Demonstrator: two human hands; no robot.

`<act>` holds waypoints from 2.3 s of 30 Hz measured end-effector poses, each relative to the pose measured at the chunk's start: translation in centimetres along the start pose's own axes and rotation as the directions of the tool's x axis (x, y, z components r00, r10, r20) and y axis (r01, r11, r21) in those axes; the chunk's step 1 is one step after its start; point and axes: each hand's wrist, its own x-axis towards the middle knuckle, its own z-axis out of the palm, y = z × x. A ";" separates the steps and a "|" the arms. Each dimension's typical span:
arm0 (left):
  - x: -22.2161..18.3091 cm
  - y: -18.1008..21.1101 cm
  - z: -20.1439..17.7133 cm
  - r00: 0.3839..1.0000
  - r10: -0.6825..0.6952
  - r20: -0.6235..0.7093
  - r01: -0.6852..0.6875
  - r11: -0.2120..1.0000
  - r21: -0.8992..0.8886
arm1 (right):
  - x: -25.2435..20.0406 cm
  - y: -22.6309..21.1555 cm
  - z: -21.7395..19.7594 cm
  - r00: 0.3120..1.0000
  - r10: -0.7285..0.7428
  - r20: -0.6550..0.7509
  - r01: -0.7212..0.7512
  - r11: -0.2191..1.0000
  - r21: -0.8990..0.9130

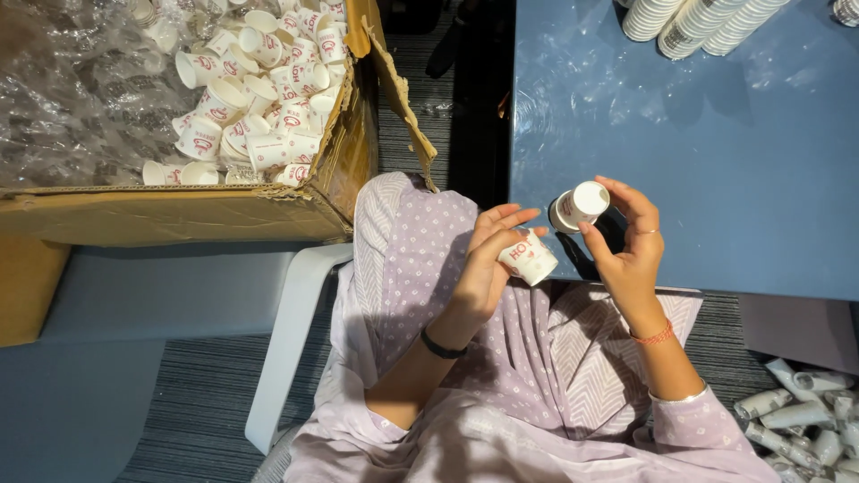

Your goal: Sorting and stacking small paper cups from a cardboard box onto a table.

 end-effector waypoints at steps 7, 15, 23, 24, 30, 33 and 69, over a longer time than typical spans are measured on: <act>0.4 1.5 3.8 0.942 0.330 -0.060 -0.307 0.921 0.241 | -0.1 0.3 -0.3 0.999 0.033 0.015 -0.035 0.988 0.147; 1.1 1.6 7.4 0.704 0.672 0.228 -0.669 0.521 0.530 | -0.7 1.3 -0.2 0.999 0.037 0.000 -0.036 0.990 0.137; 2.8 -1.1 5.9 0.856 0.503 0.124 -0.517 0.814 0.267 | -0.8 1.2 -0.5 0.999 -0.029 -0.019 0.030 0.998 0.054; 3.2 -1.6 5.6 0.853 0.508 0.120 -0.517 0.792 0.324 | -0.7 0.9 -0.5 0.998 -0.064 -0.013 0.064 0.998 0.015; 3.7 -2.3 4.8 0.703 0.645 0.299 -0.656 0.425 0.624 | -0.8 1.1 -0.9 0.989 -0.145 0.013 0.145 0.988 -0.045; 3.5 -1.9 4.7 0.661 0.660 0.358 -0.648 0.260 0.716 | -0.1 0.0 -0.8 0.988 -0.152 0.012 0.152 0.983 -0.104; 11.7 35.0 -21.6 0.763 0.609 0.217 0.207 -0.548 0.810 | -0.4 1.2 -0.6 0.995 -0.087 0.043 0.088 0.995 -0.039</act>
